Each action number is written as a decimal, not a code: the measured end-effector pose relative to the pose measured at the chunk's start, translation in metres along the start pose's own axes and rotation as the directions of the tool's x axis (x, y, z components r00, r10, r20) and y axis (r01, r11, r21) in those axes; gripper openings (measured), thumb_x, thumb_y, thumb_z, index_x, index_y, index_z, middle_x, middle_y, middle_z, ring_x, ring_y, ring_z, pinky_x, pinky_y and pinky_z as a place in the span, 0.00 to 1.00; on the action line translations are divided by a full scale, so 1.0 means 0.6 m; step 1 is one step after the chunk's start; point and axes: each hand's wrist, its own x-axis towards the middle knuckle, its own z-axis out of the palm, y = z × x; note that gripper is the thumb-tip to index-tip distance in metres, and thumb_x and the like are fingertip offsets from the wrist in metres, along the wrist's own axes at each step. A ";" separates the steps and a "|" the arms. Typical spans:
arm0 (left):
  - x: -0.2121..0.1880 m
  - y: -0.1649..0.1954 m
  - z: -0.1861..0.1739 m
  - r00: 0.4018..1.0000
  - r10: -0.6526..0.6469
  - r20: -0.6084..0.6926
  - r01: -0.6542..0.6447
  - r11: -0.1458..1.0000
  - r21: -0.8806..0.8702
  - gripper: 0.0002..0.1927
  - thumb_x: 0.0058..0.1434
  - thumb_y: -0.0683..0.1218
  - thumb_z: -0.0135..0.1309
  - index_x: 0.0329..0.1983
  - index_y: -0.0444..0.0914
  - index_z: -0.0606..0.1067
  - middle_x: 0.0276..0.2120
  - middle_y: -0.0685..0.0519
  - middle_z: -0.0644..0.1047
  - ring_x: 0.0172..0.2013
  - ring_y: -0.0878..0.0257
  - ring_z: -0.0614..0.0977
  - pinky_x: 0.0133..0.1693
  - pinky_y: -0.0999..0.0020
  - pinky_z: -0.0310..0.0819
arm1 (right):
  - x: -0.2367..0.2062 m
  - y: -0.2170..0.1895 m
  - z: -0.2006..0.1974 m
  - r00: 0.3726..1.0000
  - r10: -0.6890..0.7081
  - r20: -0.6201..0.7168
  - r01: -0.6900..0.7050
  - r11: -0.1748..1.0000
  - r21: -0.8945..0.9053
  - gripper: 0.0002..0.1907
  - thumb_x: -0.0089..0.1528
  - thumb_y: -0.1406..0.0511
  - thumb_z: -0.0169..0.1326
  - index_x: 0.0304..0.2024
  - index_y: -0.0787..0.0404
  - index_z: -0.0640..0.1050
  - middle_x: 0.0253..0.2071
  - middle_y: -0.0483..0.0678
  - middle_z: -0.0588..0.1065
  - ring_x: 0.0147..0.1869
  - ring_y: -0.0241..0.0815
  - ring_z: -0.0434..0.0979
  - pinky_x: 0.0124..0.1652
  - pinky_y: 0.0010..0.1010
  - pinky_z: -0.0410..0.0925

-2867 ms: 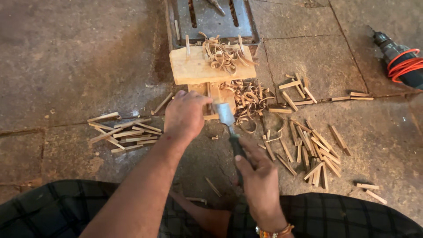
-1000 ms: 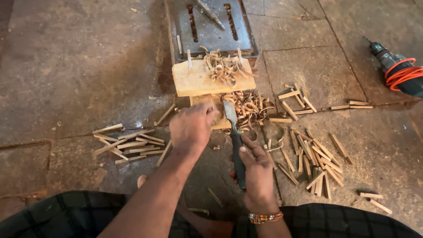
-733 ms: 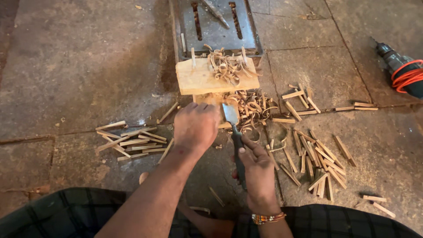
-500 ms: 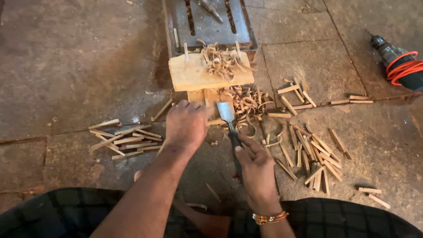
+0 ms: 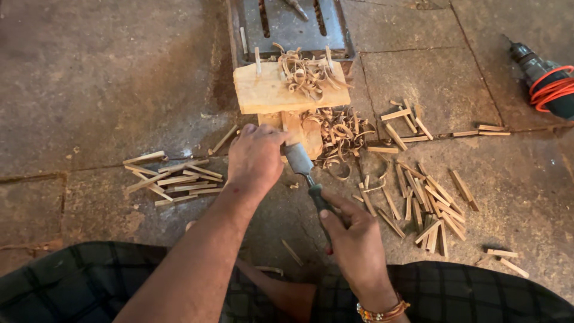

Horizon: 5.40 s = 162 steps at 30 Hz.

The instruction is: The person uses a chisel and a wooden mallet to carve small wooden sticks on a wooden block. They repeatedly strike the chisel to shape the wood, producing wood shavings and small pieces.

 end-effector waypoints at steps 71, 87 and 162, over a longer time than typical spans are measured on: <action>0.004 0.026 -0.022 0.988 -0.156 0.002 0.156 0.988 0.021 0.23 0.58 0.48 0.61 0.58 0.50 0.75 0.37 0.50 0.80 0.38 0.52 0.82 0.38 0.55 0.77 | 0.022 -0.006 -0.026 0.992 0.086 -0.092 -0.055 0.952 0.302 0.22 0.62 0.68 0.54 0.59 0.60 0.78 0.23 0.44 0.73 0.19 0.32 0.68 0.19 0.28 0.66; 0.005 0.010 0.008 0.982 -0.167 0.092 0.178 0.975 -0.133 0.18 0.57 0.43 0.57 0.50 0.51 0.80 0.44 0.49 0.81 0.48 0.50 0.81 0.49 0.54 0.74 | 0.023 0.004 -0.012 0.991 0.114 -0.076 -0.091 0.961 0.261 0.21 0.62 0.68 0.54 0.59 0.61 0.79 0.23 0.44 0.74 0.19 0.32 0.67 0.20 0.28 0.65; 0.058 0.038 -0.051 0.725 -0.576 0.378 0.646 0.759 -0.084 0.18 0.59 0.61 0.62 0.42 0.44 0.84 0.39 0.48 0.85 0.43 0.51 0.87 0.45 0.53 0.79 | 0.037 0.030 0.089 0.989 -0.012 -0.150 0.003 0.998 -0.060 0.21 0.61 0.66 0.56 0.57 0.56 0.80 0.24 0.50 0.78 0.22 0.34 0.71 0.23 0.30 0.63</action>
